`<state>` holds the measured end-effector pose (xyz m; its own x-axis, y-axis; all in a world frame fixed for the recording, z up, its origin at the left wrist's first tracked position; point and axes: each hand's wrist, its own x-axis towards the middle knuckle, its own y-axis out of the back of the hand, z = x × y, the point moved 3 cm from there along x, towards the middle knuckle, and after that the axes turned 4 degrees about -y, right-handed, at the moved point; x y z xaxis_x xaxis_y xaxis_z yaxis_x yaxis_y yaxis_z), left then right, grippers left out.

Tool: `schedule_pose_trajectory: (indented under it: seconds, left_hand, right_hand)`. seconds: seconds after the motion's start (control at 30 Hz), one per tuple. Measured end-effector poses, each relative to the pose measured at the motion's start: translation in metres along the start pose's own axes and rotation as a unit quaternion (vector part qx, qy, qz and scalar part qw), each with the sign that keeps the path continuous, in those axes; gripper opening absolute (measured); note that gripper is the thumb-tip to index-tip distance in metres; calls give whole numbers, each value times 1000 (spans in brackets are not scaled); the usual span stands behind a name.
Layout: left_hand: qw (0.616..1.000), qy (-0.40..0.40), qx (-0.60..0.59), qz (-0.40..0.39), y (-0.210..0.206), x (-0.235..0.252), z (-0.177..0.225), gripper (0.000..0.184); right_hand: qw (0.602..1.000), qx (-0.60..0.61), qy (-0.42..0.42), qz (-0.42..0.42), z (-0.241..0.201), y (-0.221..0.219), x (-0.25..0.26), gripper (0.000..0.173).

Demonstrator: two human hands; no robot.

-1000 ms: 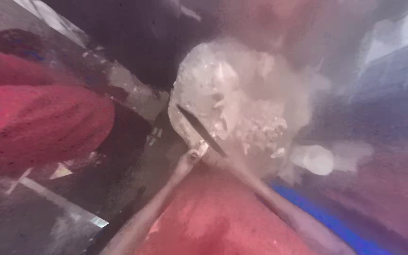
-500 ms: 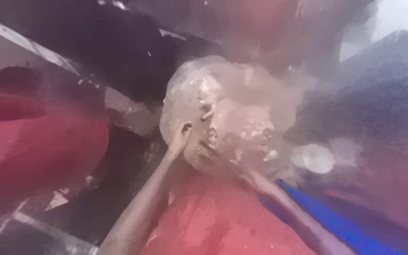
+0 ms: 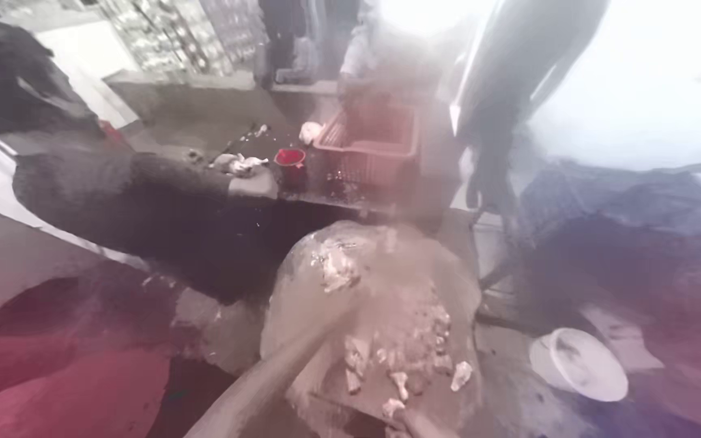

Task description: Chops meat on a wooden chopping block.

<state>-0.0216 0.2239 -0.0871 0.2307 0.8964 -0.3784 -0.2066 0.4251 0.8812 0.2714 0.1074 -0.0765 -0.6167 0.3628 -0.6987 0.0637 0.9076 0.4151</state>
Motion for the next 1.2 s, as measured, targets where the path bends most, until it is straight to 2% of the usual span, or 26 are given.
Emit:
schedule_pose_trajectory:
  seconds: [0.07, 0.13, 0.2, 0.23, 0.27, 0.33, 0.4, 0.53, 0.63, 0.7, 0.77, 0.83, 0.9, 1.0, 1.1, 1.2]
  left_hand:
    - [997, -49, 42, -29, 0, -2, 0, 50]
    - [993, -93, 36, -66, 0, -12, 1, 52]
    - [988, -99, -69, -95, -6, -39, 6, 52]
    - [983, -99, -138, -77, 1, -48, 8, 53]
    - [973, -85, -210, -52, 8, -60, 12, 53]
    - [948, -5, -318, -18, 16, -96, 18, 57]
    - [928, 85, -360, 28, 19, -136, 23, 57]
    - [889, 174, -404, 130, -39, -183, 15, 50]
    - [890, 278, -355, 71, -103, -203, 20, 52]
    - [897, 307, -316, 45, -131, -208, 22, 61]
    - [899, 298, -311, 76, -139, -208, 25, 63]
    - [902, 281, -309, 104, -135, -204, 31, 72]
    - [912, 266, -294, 107, -126, -195, 34, 68]
    - [932, 237, -260, 92, -123, -183, 35, 54]
    - [935, 237, -256, 60, -120, -185, 35, 51]
    - [929, 252, -272, 8, -115, -190, 34, 53]
  right_hand:
    - [1000, 0, 28, 13, 3, -5, 5, 40]
    - [1000, 22, 21, 5, 9, -13, 23, 43]
    - [996, 71, 43, -26, 20, -32, 36, 43]
    - [996, 65, 64, -19, 22, -28, 41, 43]
    - [995, 65, 74, -5, 20, -22, 39, 42]
    - [994, 92, 57, 29, 23, -21, 30, 42]
    - [991, 109, 13, 77, 29, -15, 20, 45]
    - [969, 181, -52, 160, 31, 3, 12, 46]
    - [962, 181, -66, 194, 9, 7, 10, 47]
    - [967, 148, -51, 199, -18, 19, 9, 47]
    - [970, 141, 11, 199, -47, 33, 3, 47]
    - [969, 137, 64, 194, -78, 41, -6, 45]
    - [974, 121, 65, 181, -102, 39, -9, 47]
    - [984, 32, 37, 173, -86, 11, 14, 48]
    - [993, -38, -40, 109, -33, -29, 39, 53]
    - [993, -39, -60, 89, -14, -42, 24, 52]
